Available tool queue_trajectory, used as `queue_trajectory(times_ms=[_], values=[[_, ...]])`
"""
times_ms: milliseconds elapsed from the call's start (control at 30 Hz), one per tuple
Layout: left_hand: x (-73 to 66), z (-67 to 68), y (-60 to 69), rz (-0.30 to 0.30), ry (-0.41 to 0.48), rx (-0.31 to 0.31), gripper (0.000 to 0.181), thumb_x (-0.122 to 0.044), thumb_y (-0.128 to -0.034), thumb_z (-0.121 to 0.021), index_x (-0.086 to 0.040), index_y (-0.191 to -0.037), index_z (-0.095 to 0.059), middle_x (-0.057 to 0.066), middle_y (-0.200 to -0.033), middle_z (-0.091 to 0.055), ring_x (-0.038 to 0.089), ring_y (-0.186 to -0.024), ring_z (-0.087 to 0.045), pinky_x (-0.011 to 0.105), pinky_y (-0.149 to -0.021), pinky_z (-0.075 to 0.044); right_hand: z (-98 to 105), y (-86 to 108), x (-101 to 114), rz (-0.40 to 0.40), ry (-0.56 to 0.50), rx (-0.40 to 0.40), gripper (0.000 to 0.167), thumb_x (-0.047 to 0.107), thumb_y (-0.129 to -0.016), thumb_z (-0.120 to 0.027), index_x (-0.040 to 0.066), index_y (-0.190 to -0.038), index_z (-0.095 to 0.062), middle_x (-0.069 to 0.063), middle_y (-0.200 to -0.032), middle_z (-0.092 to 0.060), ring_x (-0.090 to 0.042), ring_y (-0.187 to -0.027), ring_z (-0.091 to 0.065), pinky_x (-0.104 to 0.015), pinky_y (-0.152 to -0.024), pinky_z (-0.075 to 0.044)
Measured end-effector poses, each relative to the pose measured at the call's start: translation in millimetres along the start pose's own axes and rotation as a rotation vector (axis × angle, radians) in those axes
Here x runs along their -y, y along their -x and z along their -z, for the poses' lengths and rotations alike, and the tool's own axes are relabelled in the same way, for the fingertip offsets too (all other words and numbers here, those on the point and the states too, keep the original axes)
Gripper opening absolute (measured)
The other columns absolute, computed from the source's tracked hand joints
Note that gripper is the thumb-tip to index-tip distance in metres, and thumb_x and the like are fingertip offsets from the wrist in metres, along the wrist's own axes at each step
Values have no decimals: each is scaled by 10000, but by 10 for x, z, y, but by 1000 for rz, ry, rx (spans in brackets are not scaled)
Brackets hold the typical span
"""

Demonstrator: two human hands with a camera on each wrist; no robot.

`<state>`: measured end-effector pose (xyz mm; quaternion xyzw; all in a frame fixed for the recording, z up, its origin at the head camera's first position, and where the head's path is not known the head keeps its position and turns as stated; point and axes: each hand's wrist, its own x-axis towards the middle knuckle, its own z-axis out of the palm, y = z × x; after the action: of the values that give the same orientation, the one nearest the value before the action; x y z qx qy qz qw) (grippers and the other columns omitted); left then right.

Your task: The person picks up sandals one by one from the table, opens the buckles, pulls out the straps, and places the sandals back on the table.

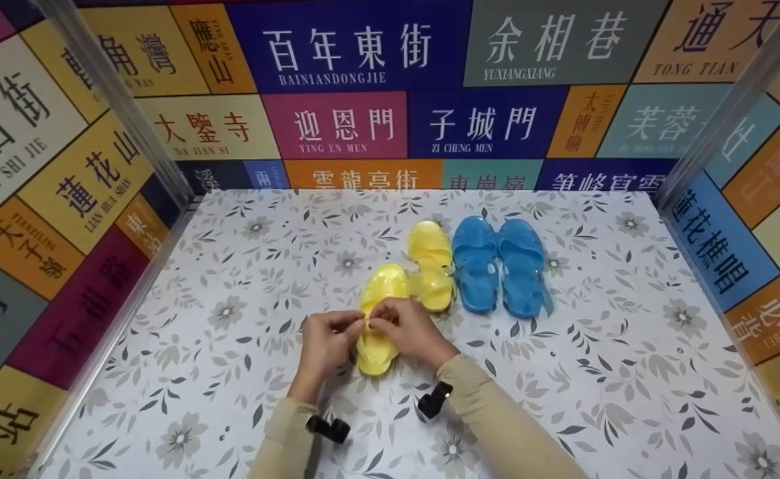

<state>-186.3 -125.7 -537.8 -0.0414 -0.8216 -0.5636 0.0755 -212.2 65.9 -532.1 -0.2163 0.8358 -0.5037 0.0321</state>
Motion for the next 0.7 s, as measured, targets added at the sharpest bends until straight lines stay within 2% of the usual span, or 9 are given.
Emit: queue_trajectory(times_ms=[167, 367, 600, 700], values=[[-29, 19, -33, -12, -16, 7, 85, -40, -905, -800, -44, -978, -843, 89, -888, -801, 169, -763, -721, 218, -652, -557, -4, -40, 23, 26, -7, 6, 56, 110, -989, -730, 63, -1019, -731, -12, -957, -750, -129, -863, -683, -290, -792, -575], [-59, 15, -48, -8, -30, 21, 86, -46, -907, -806, -68, -979, -848, 61, -893, -804, 163, -772, -726, 224, -660, -570, -13, -54, 40, 3, -25, 26, 53, 125, -979, -746, 90, -1017, -734, 6, -965, -750, -121, -884, -686, -286, -799, -576], [-13, -27, -21, -16, 6, 25, 97, -50, -899, -810, -53, -989, -846, 80, -900, -804, 168, -767, -728, 230, -660, -574, -21, -22, 7, 10, -12, 22, 49, 125, -982, -744, 81, -1004, -739, 21, -925, -738, -114, -856, -666, -269, -778, -556], [-8, -18, -10, -1, -9, 18, 89, -50, -897, -812, -61, -978, -848, 75, -903, -804, 162, -766, -721, 229, -656, -569, -33, -17, 6, 9, -9, 22, 53, 128, -981, -746, 81, -1003, -737, 30, -920, -734, -112, -855, -661, -269, -779, -551]])
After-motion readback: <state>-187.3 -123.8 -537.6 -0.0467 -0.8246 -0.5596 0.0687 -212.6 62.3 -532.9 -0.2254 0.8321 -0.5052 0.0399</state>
